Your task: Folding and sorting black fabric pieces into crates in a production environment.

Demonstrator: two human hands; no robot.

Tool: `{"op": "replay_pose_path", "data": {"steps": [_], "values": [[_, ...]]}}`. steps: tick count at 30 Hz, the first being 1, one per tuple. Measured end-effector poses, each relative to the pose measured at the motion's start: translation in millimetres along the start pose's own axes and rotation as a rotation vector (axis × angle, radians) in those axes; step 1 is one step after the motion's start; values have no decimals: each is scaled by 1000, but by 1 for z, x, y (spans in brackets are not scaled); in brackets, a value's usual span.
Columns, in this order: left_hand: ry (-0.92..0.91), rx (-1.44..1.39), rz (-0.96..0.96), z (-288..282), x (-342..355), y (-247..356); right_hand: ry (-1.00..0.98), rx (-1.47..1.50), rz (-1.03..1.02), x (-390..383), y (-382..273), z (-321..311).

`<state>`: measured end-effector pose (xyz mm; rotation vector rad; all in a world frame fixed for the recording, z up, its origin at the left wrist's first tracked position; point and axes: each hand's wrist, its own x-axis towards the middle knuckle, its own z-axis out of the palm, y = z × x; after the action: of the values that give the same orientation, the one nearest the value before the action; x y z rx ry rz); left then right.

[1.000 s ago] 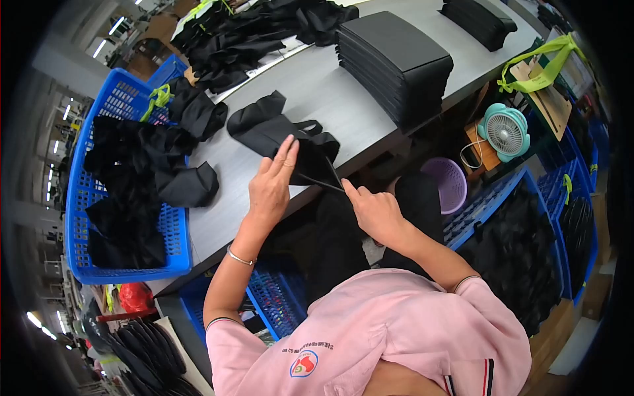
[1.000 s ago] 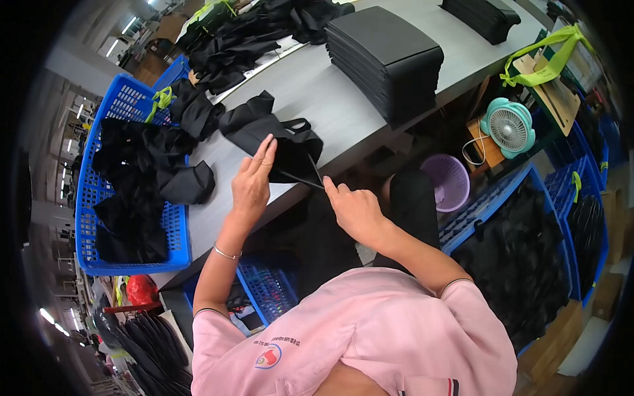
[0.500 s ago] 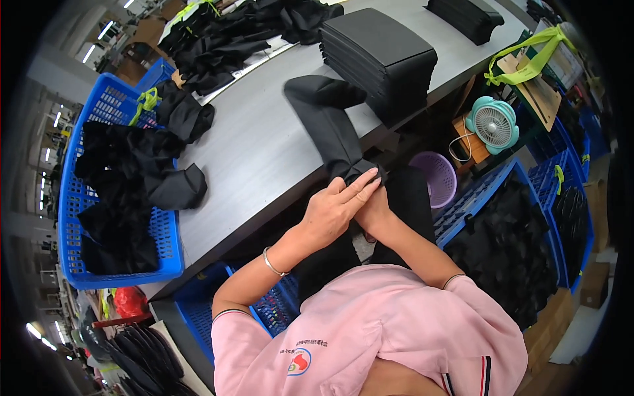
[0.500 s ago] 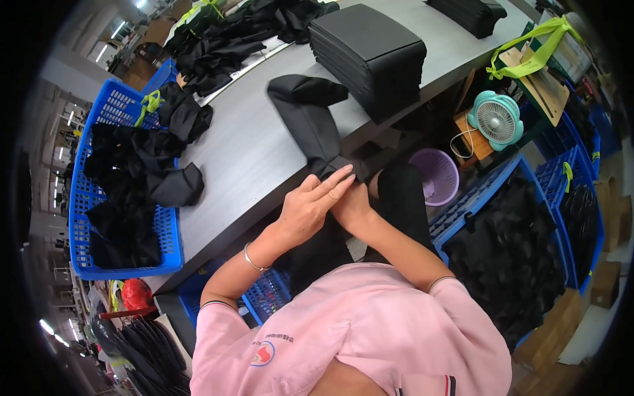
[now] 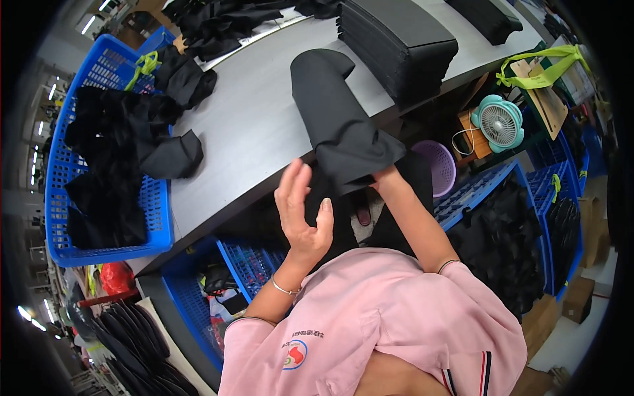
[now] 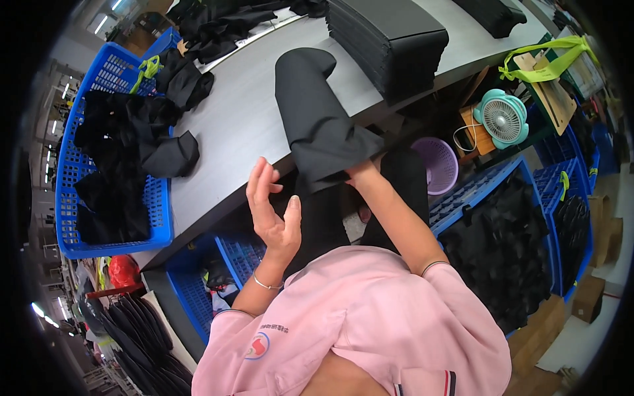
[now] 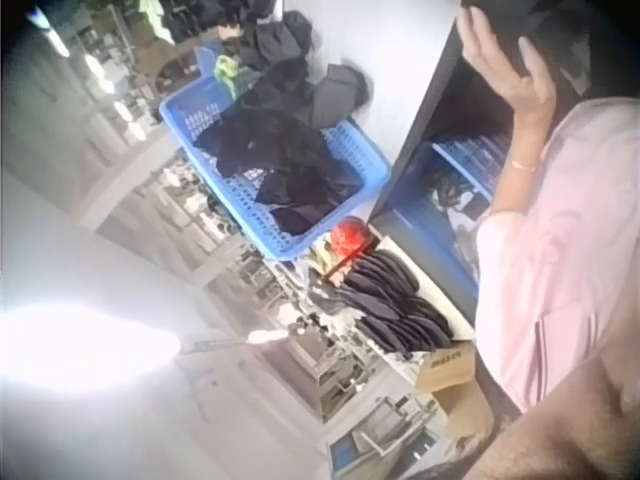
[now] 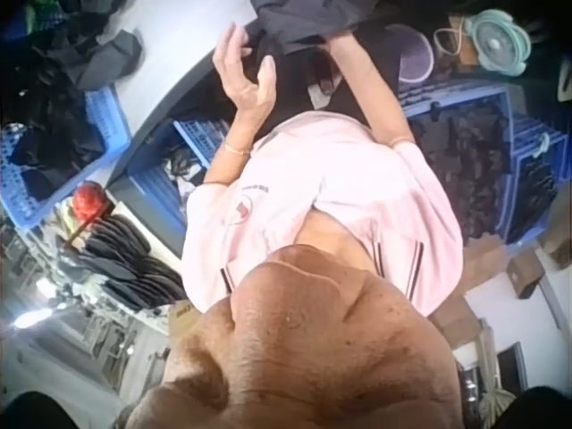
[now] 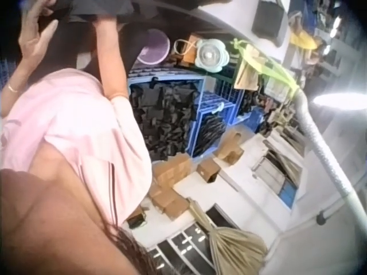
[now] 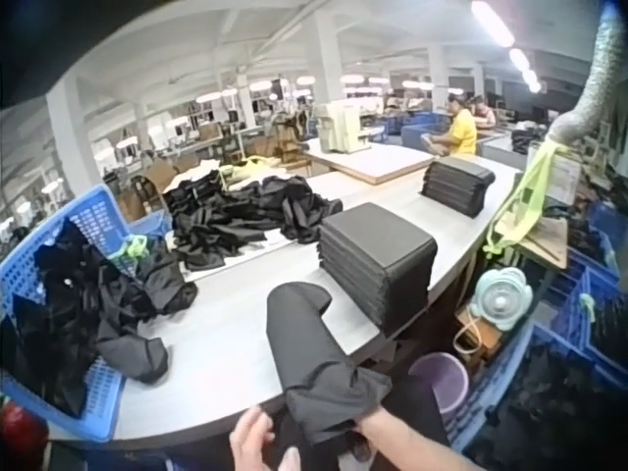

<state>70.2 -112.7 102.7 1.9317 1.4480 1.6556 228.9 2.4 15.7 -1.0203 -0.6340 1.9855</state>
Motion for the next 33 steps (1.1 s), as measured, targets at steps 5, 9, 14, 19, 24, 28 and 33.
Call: {"op": "replay_pose_path", "data": {"steps": [5,9,14,19,24,28,33], "values": [[-7,96,-149,15,-14,-9,-44,65,-144,-19,-14,33],[90,99,-195,27,-10,-11,2,151,-157,-32,-16,47],[136,-4,-214,29,-2,-4,-60,275,-186,-39,-12,49],[146,-77,-233,35,-4,3,-1,381,-156,-37,-5,50],[134,-84,-224,37,-10,6,-9,418,-88,-36,-4,48],[126,-84,-244,36,-12,3,-11,337,-63,-36,-4,47],[131,-92,-222,37,-15,1,-25,358,-83,-38,-3,52]]}}
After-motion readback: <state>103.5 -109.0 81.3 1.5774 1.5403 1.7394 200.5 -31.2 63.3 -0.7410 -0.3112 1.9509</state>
